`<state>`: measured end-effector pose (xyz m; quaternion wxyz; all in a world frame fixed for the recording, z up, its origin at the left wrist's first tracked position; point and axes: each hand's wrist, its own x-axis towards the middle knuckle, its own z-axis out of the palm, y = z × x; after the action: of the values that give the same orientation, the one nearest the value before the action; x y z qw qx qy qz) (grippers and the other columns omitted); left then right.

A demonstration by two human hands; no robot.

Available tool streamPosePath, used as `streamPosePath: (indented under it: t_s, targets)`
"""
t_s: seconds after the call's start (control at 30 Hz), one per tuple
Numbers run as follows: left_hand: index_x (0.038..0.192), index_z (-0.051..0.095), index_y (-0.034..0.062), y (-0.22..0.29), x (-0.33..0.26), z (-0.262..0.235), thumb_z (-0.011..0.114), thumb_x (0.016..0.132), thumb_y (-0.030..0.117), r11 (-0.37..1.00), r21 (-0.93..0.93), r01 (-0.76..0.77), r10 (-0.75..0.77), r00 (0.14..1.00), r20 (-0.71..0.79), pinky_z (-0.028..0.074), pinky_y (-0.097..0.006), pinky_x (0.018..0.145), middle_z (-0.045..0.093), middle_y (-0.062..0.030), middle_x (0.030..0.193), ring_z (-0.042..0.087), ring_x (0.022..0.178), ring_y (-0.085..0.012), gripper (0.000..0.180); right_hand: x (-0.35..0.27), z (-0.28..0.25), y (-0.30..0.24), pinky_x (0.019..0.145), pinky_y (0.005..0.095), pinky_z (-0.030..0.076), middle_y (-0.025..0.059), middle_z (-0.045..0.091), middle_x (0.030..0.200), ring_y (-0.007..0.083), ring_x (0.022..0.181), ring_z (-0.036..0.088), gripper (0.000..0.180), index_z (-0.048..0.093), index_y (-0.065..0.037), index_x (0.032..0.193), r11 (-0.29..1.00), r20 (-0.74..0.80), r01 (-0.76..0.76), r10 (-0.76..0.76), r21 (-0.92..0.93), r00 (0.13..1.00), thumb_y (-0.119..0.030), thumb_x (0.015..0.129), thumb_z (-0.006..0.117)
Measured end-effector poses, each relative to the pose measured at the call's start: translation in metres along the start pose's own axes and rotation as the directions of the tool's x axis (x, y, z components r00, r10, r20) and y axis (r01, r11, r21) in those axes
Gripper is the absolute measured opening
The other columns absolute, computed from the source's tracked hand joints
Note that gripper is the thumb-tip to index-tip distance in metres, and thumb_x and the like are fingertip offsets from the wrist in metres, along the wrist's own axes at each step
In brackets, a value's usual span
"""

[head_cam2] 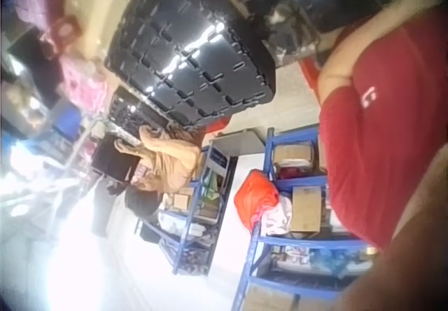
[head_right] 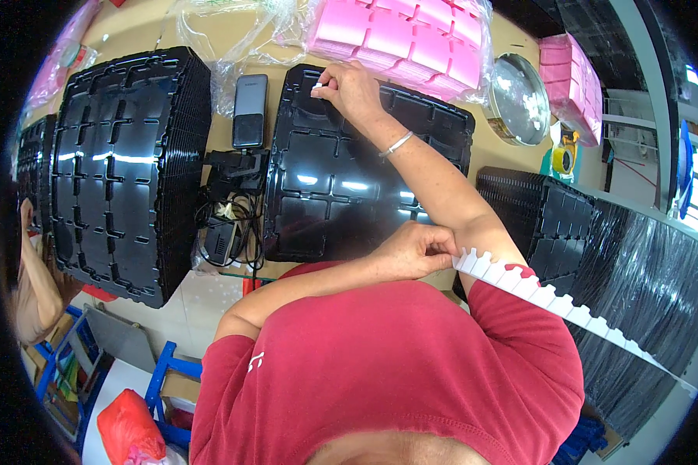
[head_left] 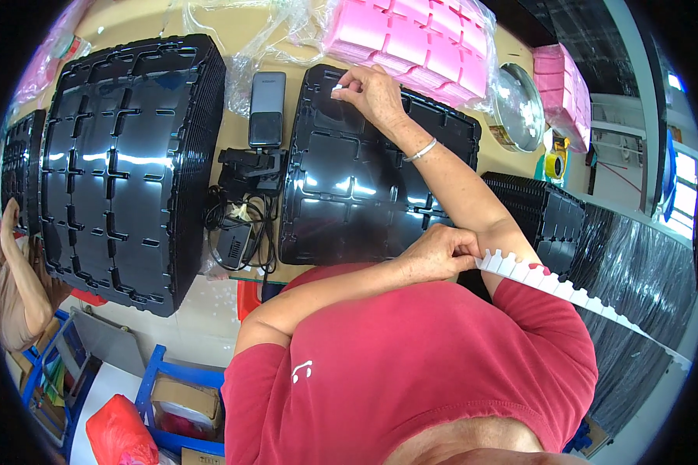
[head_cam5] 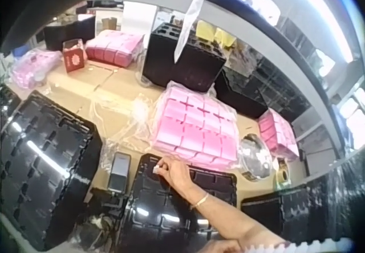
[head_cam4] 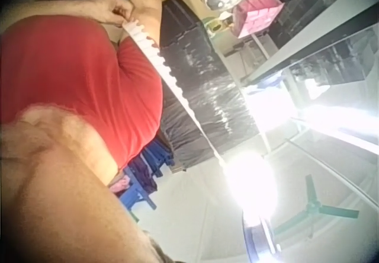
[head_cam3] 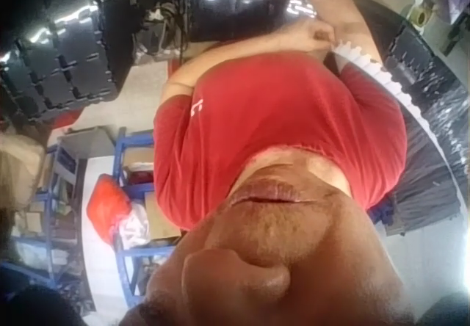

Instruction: The person places pink foam pads into black plastic grid lids by hand, then handles white plastic strips.

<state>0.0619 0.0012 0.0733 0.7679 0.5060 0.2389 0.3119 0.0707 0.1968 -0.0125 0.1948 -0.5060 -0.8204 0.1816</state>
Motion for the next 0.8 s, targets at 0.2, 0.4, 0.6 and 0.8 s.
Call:
streamPosePath:
  t_s: [0.2,0.4,0.6,0.8]
  targets:
    - [0.09,0.065,0.0018,-0.007,0.002,0.001,0.068,0.084,0.007,1.0,-0.022,0.012,-0.012,1.0,-0.011,0.053,-0.028,0.072,0.071,-0.0072,0.083,0.067,0.077,-0.0123,0.009,0.01,-0.001,0.015,0.06,0.0368,0.049,0.0038,0.065,0.063,0.0199,0.062,0.062,0.012,0.071,-0.01,0.079,0.98,0.143,-0.06,0.033,0.189,0.989,-0.02,0.075,0.075]
    - [0.089,0.065,0.002,-0.001,0.002,-0.004,0.067,0.083,0.006,0.999,-0.04,0.023,-0.025,0.999,-0.029,0.052,-0.028,0.071,0.071,-0.0073,0.083,0.067,0.077,-0.0122,0.008,0.012,-0.001,0.0,0.062,0.0375,0.05,0.0071,0.065,0.069,0.0257,0.068,0.062,0.008,0.068,-0.009,0.078,0.99,0.079,0.121,-0.115,-0.073,0.99,-0.016,0.078,0.068]
    - [0.087,0.066,0.0023,-0.006,-0.002,-0.003,0.068,0.082,0.006,1.0,-0.009,0.0,0.0,1.0,-0.005,0.052,-0.028,0.069,0.07,-0.0065,0.08,0.067,0.074,-0.0122,0.007,-0.004,0.015,0.006,0.066,0.0397,0.049,0.007,0.062,0.079,0.0266,0.08,0.059,0.012,0.063,-0.007,0.082,0.953,-0.135,0.251,-0.275,-0.168,0.952,-0.019,0.082,0.065]
    - [0.086,0.067,0.003,-0.009,-0.009,0.0,0.071,0.081,0.009,0.994,0.1,-0.046,0.041,0.998,0.051,0.051,-0.027,0.066,0.07,-0.0056,0.077,0.067,0.072,-0.0114,0.008,-0.015,-0.029,-0.013,0.068,0.0307,0.048,0.0064,0.06,0.078,0.0196,0.075,0.058,0.009,0.06,-0.006,0.09,0.984,-0.413,0.169,-0.133,0.053,0.901,-0.015,0.089,0.063]
